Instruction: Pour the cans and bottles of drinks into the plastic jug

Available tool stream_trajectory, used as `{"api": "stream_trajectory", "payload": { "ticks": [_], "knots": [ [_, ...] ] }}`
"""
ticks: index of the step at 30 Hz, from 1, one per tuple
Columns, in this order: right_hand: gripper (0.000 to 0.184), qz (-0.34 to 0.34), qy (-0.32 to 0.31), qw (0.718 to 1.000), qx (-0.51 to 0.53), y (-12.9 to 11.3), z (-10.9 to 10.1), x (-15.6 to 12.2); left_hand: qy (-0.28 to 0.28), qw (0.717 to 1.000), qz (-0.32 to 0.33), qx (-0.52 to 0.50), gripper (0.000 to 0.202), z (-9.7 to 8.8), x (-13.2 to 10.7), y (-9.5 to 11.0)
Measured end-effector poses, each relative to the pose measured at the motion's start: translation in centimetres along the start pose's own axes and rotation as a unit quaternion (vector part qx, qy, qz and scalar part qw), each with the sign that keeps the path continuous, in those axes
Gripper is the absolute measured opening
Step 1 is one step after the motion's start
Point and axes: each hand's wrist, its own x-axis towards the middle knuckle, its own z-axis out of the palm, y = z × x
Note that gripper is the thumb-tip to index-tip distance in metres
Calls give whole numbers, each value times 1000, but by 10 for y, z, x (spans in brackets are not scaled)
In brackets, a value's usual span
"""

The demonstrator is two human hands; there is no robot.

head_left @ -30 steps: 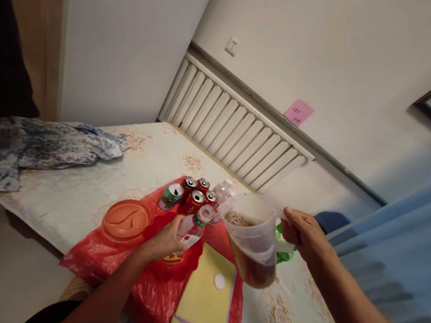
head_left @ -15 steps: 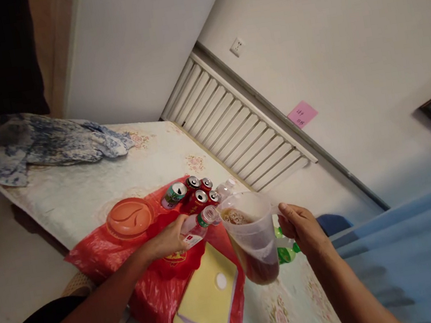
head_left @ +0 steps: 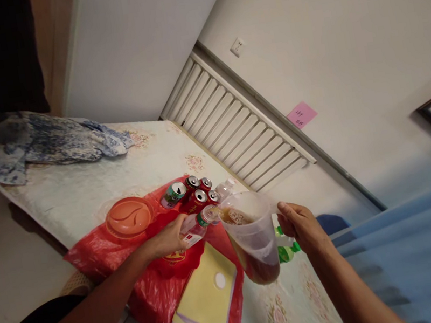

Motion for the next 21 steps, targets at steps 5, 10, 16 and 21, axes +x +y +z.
{"api": "stream_trajectory", "payload": {
  "ticks": [5, 10, 16, 21],
  "knots": [
    [54, 1, -1, 1000, -5, -1, -1, -1, -14, 999, 22, -40, 53, -1, 0, -1],
    [55, 3, -2, 1000, -9, -1, -2, 0, -12, 999, 21, -43, 56, -2, -1, 0],
    [55, 4, 0, 1000, -11, -3, -3, 0, -11, 998, 33, -56, 55, 0, 0, -3],
    [55, 5, -5, 1000, -14, -4, -3, -1, -6, 999, 29, -46, 55, 1, 1, -5]
  ]
}}
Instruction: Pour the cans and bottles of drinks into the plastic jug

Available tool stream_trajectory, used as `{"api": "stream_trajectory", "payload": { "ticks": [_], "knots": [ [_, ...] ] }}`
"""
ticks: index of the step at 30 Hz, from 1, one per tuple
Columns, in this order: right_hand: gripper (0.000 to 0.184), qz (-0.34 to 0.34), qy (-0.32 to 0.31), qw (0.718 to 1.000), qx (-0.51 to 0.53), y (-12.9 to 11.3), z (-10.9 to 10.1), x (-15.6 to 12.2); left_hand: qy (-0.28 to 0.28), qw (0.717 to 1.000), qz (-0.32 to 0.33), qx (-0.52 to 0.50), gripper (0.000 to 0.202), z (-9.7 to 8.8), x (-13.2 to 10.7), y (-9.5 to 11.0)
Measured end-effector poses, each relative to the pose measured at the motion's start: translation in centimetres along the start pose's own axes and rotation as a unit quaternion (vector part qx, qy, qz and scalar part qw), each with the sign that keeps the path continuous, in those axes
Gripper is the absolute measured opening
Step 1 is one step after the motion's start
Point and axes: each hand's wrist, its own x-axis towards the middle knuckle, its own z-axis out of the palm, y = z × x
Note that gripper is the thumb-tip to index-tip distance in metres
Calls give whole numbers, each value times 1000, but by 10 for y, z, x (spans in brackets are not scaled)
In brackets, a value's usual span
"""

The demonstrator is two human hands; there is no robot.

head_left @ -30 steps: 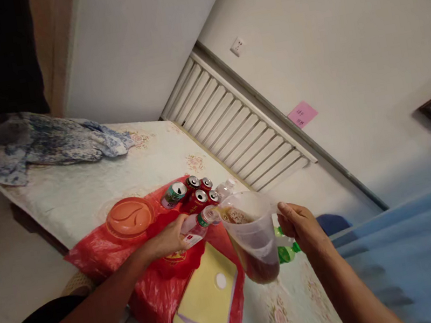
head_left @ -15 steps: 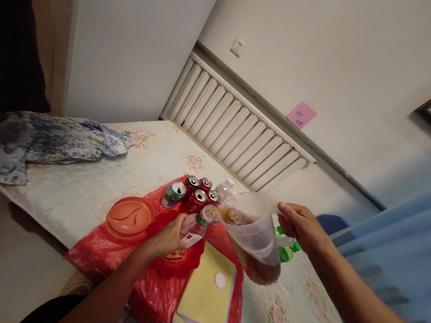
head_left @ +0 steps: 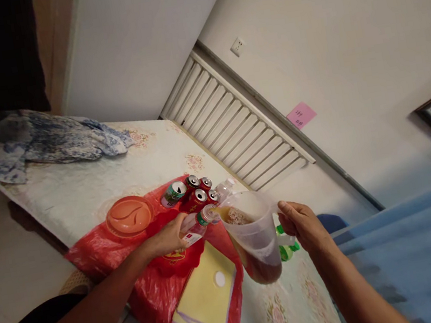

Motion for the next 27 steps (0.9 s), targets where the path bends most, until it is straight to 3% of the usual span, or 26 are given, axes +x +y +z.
{"api": "stream_trajectory", "payload": {
  "ticks": [7, 12, 27],
  "knots": [
    [56, 2, 2, 1000, -10, -3, 0, -1, -4, 999, -10, 33, 62, -3, -1, 4],
    [56, 7, 3, 1000, -11, -3, 0, 0, -15, 1000, -5, 1, 55, -3, -3, 8],
    [59, 3, 10, 1000, -22, -10, 3, -3, -11, 1000, 2, 11, 59, -2, -1, 2]
  ]
}}
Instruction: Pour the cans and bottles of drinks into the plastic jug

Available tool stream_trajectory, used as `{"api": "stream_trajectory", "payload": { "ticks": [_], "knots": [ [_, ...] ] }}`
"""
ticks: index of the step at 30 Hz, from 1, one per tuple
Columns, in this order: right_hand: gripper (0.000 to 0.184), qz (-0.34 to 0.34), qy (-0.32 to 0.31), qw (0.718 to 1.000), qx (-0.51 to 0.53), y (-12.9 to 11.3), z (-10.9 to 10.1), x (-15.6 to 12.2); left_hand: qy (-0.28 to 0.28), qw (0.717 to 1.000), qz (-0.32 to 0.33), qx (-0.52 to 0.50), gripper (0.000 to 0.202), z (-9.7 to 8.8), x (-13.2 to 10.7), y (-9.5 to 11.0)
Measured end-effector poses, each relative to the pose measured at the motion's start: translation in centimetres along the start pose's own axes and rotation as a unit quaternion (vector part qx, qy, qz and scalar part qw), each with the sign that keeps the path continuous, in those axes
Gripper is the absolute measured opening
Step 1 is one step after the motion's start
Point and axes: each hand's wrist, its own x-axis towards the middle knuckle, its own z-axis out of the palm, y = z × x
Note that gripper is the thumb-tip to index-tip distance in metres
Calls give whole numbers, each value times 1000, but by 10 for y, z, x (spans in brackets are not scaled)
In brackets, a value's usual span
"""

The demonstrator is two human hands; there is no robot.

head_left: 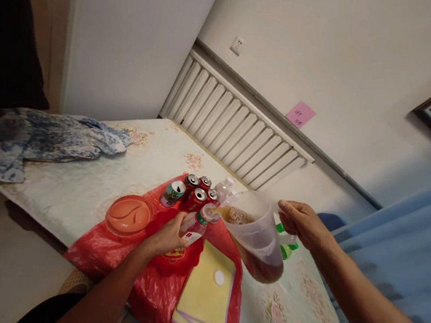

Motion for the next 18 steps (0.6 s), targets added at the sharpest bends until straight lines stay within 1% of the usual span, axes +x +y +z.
{"api": "stream_trajectory", "payload": {
  "ticks": [7, 11, 18],
  "knots": [
    [58, 10, 4, 1000, -2, 0, -2, 0, -2, 1000, -17, -4, 61, -1, -1, 3],
    [58, 9, 2, 1000, -2, -1, -2, 1, -6, 1000, -9, -29, 59, -1, -1, 4],
    [58, 5, -2, 1000, -4, -2, -1, 0, 4, 1000, -7, -5, 60, 0, 1, 2]
  ]
}}
